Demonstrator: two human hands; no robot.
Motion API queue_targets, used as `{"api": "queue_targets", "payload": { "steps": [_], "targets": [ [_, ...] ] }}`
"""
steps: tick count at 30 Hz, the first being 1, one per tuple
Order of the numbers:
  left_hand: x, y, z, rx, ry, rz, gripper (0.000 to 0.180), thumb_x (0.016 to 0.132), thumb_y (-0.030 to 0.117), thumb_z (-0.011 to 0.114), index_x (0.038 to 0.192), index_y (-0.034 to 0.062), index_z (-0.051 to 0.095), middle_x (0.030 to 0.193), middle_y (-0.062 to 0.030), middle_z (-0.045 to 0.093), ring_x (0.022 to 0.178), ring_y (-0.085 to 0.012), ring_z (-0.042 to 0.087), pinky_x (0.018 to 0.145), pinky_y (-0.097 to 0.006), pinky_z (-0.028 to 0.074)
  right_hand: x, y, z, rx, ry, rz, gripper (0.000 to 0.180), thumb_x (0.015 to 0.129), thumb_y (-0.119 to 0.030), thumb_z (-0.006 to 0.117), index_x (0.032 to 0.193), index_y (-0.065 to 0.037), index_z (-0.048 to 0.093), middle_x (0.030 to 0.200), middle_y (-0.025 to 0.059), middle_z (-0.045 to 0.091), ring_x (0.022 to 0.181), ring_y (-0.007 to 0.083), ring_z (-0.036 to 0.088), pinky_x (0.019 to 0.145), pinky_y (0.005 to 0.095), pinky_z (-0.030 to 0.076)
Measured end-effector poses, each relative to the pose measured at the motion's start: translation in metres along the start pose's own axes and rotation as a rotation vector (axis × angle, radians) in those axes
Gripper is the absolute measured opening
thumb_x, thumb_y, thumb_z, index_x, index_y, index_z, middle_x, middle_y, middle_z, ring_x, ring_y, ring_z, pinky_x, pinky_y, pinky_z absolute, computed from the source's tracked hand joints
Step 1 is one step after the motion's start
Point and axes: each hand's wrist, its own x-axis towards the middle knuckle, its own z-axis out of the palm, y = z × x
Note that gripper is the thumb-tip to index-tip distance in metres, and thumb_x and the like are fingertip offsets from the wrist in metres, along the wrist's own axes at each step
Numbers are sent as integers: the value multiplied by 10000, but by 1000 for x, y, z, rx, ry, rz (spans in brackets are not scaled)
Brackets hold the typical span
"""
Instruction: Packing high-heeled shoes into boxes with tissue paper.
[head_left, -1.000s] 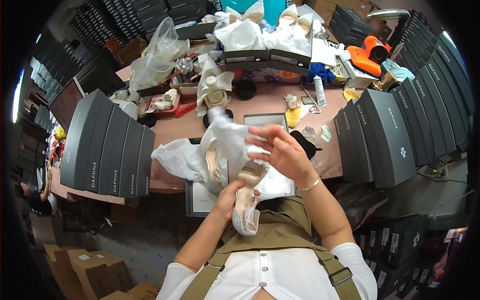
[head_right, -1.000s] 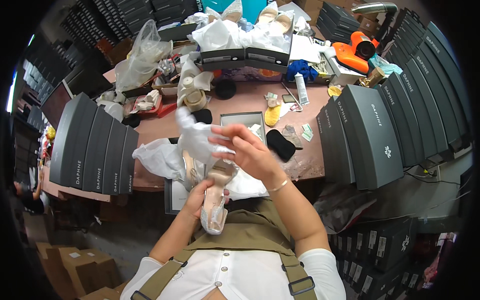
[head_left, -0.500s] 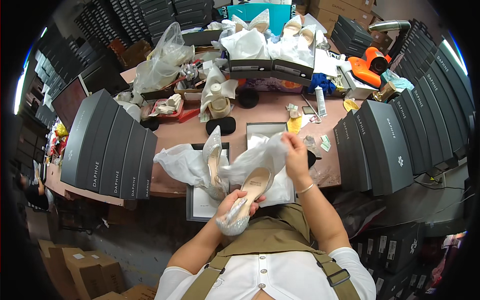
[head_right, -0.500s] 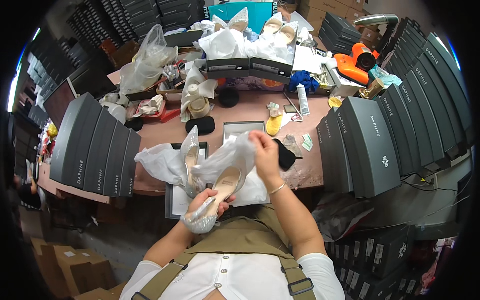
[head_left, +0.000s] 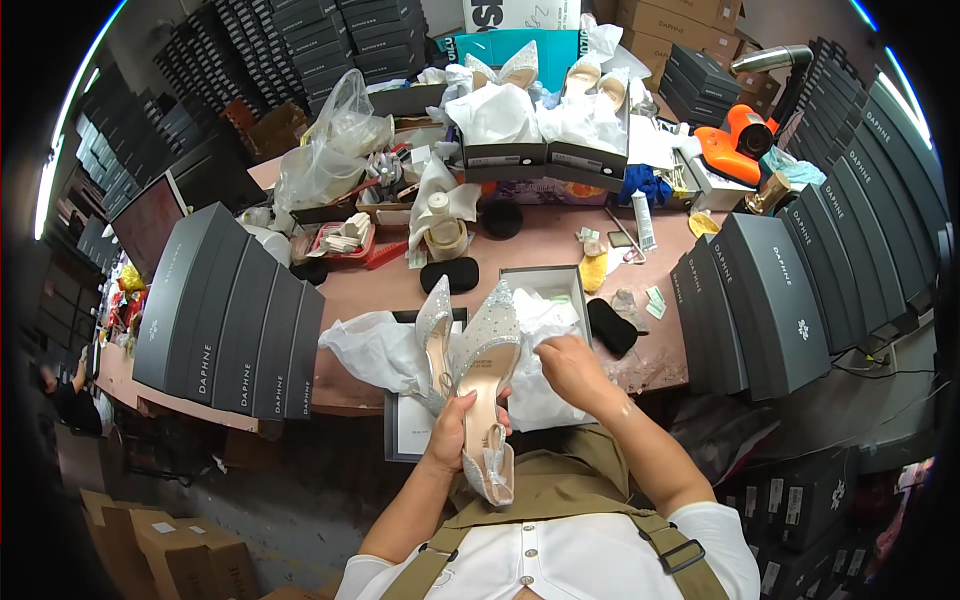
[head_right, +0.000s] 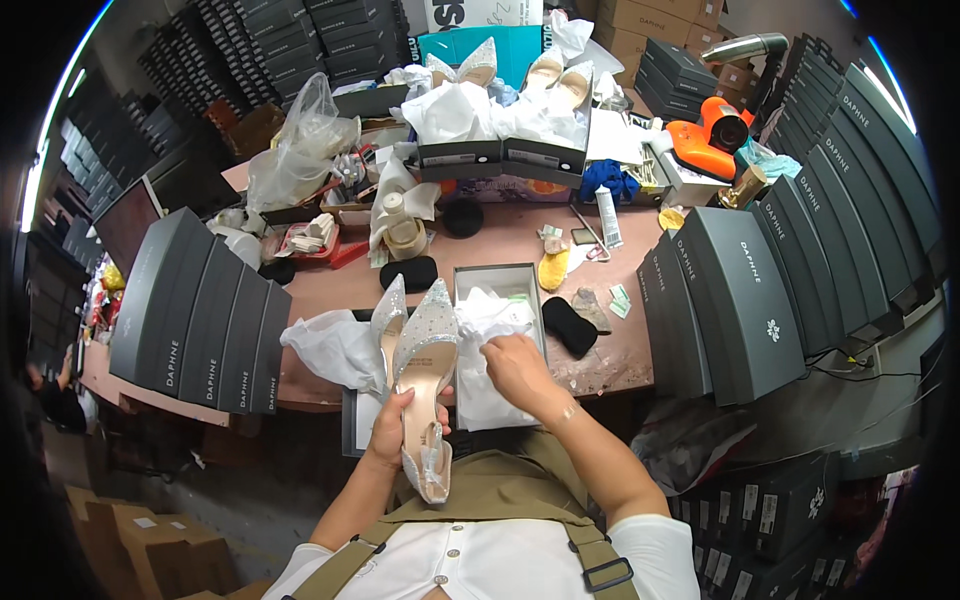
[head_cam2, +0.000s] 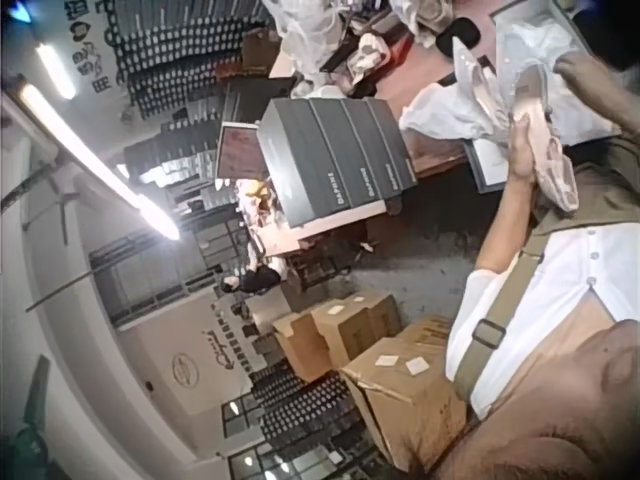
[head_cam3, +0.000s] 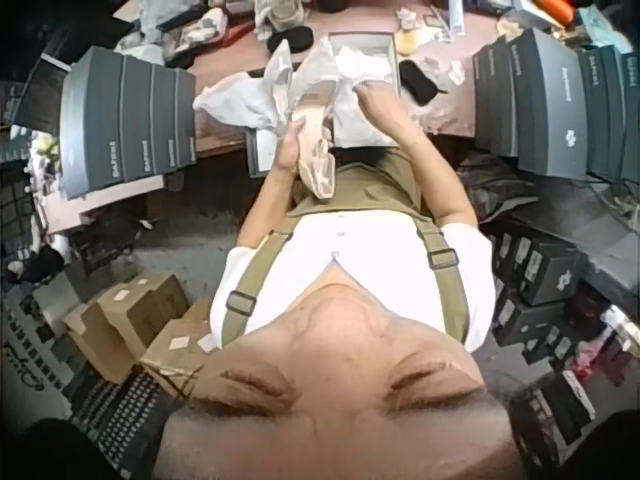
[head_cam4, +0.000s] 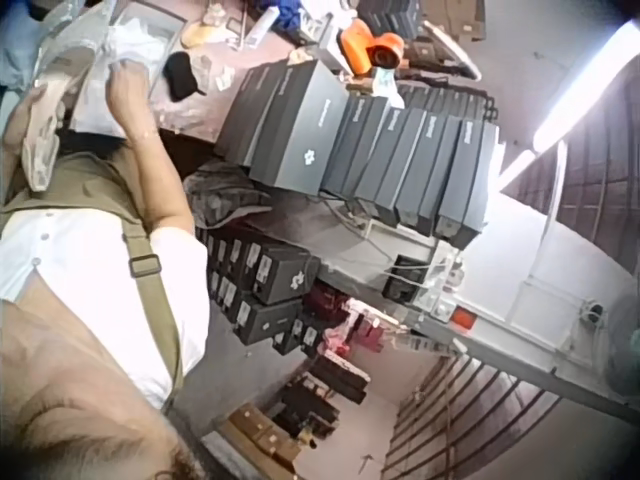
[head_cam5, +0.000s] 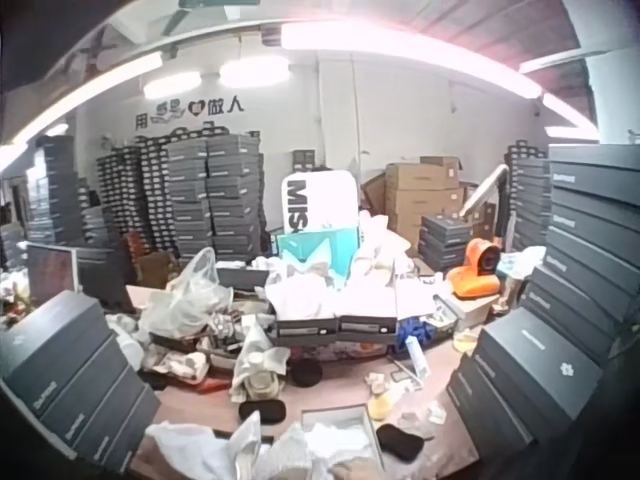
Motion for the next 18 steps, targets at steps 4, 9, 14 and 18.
{"api": "queue_targets", "payload": {
  "steps": [4,9,14,18],
  "targets": [
    [13,-20,11,-104,99,91,666,957,620,272,1252,64,489,1004,-81,593,844,-177,608,737,-295,515,-4,-60,-15,345,26,-176,244,870,-216,535,977,-9,610,990,206,572,1039,355,522,1043,588,257],
    [16,-59,34,281,170,363,681,1002,510,293,1468,32,157,1476,-113,265,1339,-212,300,1102,-349,249,40,-32,49,-61,-86,-156,353,937,-324,458,1088,-27,574,958,256,526,994,417,481,1042,620,228],
    [10,-48,36,468,305,497,684,1016,416,357,1480,14,55,1499,-145,213,1347,-238,285,1108,-354,227,59,-41,86,278,-31,-25,344,950,-354,416,1205,-162,545,889,219,552,894,405,519,817,570,368],
    [10,-54,3,342,242,370,686,1007,411,397,1486,47,68,1478,-138,249,1335,-230,309,1091,-355,268,62,-49,92,0,-120,-112,317,965,-327,394,1218,-206,543,895,205,562,877,396,529,676,488,380]
  ]
}}
